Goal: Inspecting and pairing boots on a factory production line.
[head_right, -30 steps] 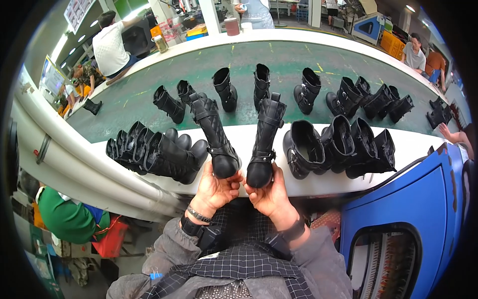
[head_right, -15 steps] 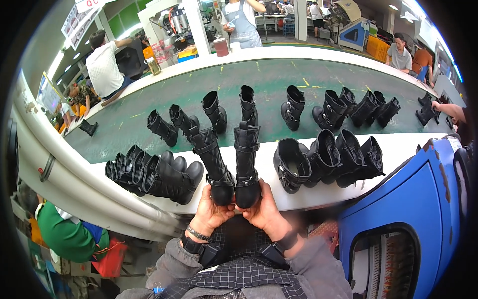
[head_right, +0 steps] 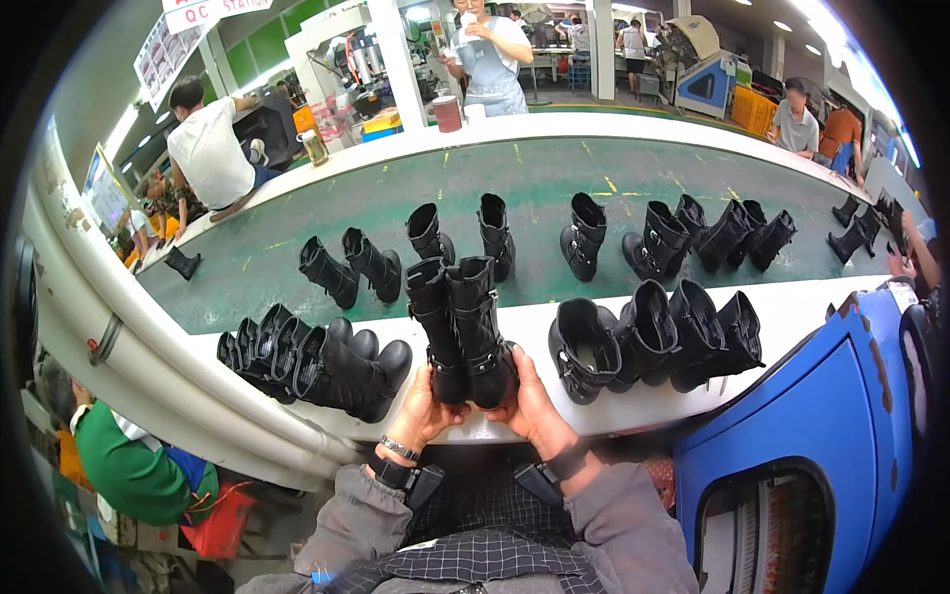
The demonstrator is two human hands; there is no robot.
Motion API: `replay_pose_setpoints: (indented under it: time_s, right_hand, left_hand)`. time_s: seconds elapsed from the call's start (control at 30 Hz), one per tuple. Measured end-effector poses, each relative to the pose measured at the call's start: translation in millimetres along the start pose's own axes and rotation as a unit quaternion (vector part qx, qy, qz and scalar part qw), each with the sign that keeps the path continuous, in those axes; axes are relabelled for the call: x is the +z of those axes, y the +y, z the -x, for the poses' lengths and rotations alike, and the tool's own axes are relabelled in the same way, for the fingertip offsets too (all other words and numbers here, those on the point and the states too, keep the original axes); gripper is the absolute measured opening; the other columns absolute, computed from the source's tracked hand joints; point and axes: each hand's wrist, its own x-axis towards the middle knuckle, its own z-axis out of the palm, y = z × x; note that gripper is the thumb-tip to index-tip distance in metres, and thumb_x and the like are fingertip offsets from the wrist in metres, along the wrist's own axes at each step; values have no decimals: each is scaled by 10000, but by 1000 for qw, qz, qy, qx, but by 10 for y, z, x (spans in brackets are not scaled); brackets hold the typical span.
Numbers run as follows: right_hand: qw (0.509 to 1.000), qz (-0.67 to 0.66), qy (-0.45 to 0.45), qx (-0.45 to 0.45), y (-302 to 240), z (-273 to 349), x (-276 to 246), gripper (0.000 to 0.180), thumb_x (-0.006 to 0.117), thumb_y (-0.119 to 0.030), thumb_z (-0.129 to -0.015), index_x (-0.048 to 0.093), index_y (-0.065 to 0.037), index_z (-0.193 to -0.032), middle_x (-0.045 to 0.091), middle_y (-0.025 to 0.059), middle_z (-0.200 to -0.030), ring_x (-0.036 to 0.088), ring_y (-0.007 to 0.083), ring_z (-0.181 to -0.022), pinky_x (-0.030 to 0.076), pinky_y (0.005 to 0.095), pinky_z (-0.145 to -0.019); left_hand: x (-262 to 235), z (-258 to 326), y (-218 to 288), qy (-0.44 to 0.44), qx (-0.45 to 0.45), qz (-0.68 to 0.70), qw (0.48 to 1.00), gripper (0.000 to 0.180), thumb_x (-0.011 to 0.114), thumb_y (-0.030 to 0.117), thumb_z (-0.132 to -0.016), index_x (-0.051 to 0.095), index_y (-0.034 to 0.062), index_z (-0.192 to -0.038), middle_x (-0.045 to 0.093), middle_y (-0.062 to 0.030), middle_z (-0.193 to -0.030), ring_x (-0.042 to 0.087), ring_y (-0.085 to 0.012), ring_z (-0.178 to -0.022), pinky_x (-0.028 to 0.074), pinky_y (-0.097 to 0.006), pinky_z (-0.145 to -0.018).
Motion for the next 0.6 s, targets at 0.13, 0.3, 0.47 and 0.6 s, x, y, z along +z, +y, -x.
replay_pose_setpoints:
  time_s: [0.13, 0.3, 0.47, 0.6]
  right_hand:
    - [997, 48, 43, -36, -64, -65, -14, 619, 364, -657, -929, 597, -126, -1145, 695, 47, -885, 685, 175, -710, 536, 297, -424]
    - [965, 204, 146, -83, -127, -46, -86, 594, 356, -586, -964, 598, -52, -1058, 664, 88, -792, 662, 227, -584, 536, 341, -421]
    - [722, 595, 219, -277, -167, 145, -82, 510, 438, -437, -994, 599, 22, -839, 601, 140, -604, 591, 251, -420, 468, 349, -400]
    - [652, 659, 248, -282, -147, 339, 32, 436, 511, -379, -957, 625, 23, -834, 617, 295, -750, 620, 466, -767, 490, 505, -694]
  left_hand:
    - [-27, 4, 42, 30, 3, -143, 989, 741, 218, 641, -963, 611, 16, -1025, 676, -153, -769, 632, -207, -552, 503, -287, -462]
    - [-70, 96, 109, 125, 50, -362, 922, 607, 377, 545, -979, 625, -7, -926, 677, -162, -707, 639, -190, -535, 505, -279, -449]
    - [-328, 178, -55, 139, 325, -500, 790, 268, 639, 240, -877, 624, 34, -1048, 653, -66, -982, 616, -322, -985, 493, -378, -864]
    - [-546, 329, -381, 73, 510, -652, 557, 417, 633, 189, -898, 534, 46, -1277, 566, -141, -1244, 534, -304, -1137, 438, -398, -976]
